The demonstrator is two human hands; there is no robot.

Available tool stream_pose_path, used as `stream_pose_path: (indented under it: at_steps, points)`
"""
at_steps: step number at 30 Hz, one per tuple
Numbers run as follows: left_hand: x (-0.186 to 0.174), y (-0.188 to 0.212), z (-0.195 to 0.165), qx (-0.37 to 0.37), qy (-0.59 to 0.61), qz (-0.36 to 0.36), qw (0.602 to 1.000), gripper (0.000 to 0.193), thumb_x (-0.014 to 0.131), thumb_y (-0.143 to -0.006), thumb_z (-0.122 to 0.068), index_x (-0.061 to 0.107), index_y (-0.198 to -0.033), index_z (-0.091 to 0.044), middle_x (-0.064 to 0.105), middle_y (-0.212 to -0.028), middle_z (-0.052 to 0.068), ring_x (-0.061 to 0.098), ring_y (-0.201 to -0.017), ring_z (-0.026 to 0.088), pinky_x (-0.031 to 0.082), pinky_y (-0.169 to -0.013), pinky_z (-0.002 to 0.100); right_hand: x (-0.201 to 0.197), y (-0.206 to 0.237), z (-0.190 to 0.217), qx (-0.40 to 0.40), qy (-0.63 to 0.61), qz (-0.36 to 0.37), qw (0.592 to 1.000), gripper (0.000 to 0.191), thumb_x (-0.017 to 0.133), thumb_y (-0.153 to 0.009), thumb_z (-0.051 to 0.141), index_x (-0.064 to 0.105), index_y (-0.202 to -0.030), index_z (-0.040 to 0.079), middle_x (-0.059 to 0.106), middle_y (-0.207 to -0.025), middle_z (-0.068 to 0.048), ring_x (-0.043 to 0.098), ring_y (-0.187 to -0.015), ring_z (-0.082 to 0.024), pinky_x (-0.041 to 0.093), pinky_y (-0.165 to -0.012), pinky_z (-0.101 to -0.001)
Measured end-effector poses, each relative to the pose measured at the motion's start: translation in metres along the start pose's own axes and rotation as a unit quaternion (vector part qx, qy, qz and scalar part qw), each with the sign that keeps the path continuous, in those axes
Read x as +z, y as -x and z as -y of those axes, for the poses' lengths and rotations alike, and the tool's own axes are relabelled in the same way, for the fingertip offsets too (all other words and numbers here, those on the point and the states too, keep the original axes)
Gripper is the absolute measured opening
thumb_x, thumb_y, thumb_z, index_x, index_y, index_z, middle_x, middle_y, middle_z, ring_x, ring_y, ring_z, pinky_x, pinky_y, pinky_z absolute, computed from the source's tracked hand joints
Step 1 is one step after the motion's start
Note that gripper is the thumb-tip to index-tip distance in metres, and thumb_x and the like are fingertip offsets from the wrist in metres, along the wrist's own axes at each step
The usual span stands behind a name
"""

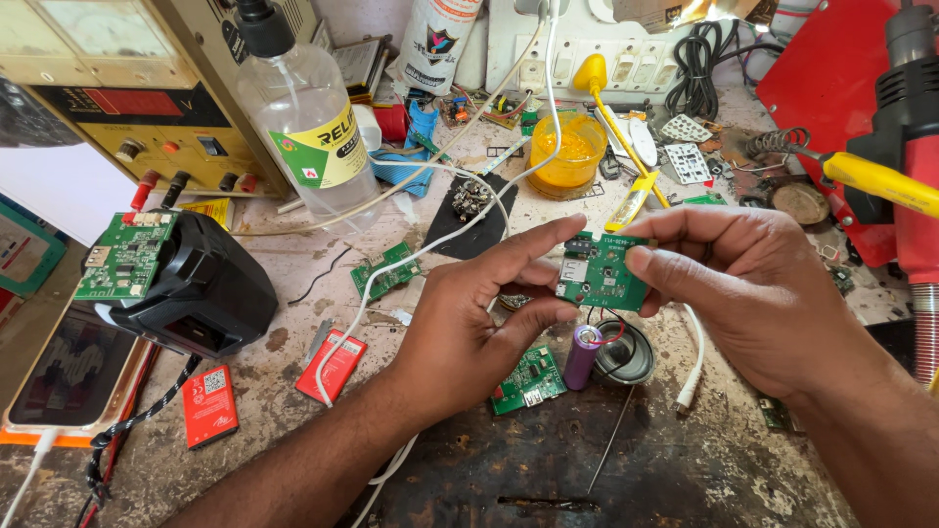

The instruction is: The person handles a small green circuit board, connecting wires and using a soldering iron to work on its components. They repeatedly inspect the board and adjust connections on a cluttered workbench.

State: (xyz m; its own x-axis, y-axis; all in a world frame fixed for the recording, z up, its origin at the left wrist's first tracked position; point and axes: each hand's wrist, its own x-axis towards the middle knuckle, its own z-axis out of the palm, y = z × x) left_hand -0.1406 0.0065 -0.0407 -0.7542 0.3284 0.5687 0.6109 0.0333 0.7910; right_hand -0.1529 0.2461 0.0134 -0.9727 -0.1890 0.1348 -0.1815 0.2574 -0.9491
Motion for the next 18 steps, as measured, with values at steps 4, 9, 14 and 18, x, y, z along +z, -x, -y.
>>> stream_pose_path:
  at_steps: [4,9,14,18]
  points:
    - [-0.0007,-0.0002,-0.0014,-0.03,-0.004,0.006,1.0,0.066,0.076,-0.092,0.001,0.053,-0.15,-0.016,0.077,-0.108,0.007,0.074,-0.102,0.01,0.062,-0.09,0.026,-0.0003,0.0002,0.0,-0.003,0.009,0.002,1.0,0.025,0.068,-0.092,0.005,0.074,-0.113,-0.008,0.075,-0.088,-0.011,0.068,-0.073,-0.012,0.057,-0.064,-0.0257]
    - [-0.0026,-0.0006,-0.0012,-0.021,-0.009,0.004,1.0,0.065,0.075,-0.092,0.002,0.053,-0.15,-0.015,0.076,-0.108,0.007,0.075,-0.103,0.011,0.062,-0.092,0.027,0.0,-0.0001,0.0008,-0.005,0.004,0.004,1.0,0.024,0.068,-0.092,0.004,0.074,-0.111,-0.008,0.076,-0.089,-0.011,0.068,-0.074,-0.011,0.057,-0.066,-0.0255]
    - [-0.0013,-0.0001,0.0007,-0.012,-0.012,-0.001,1.0,0.065,0.076,-0.091,0.002,0.054,-0.149,-0.016,0.076,-0.111,0.007,0.075,-0.104,0.012,0.062,-0.092,0.027,0.0005,0.0002,0.0002,-0.005,-0.001,0.006,1.0,0.023,0.068,-0.092,0.004,0.074,-0.111,-0.008,0.076,-0.089,-0.011,0.068,-0.074,-0.011,0.057,-0.066,-0.0251]
    - [-0.0015,0.0002,0.0013,-0.015,-0.021,-0.002,1.0,0.065,0.077,-0.09,0.001,0.054,-0.149,-0.016,0.077,-0.109,0.007,0.075,-0.103,0.011,0.062,-0.091,0.027,0.0004,-0.0001,-0.0006,-0.009,0.0,0.006,1.0,0.023,0.068,-0.092,0.004,0.074,-0.111,-0.008,0.075,-0.089,-0.01,0.067,-0.074,-0.011,0.057,-0.066,-0.0251]
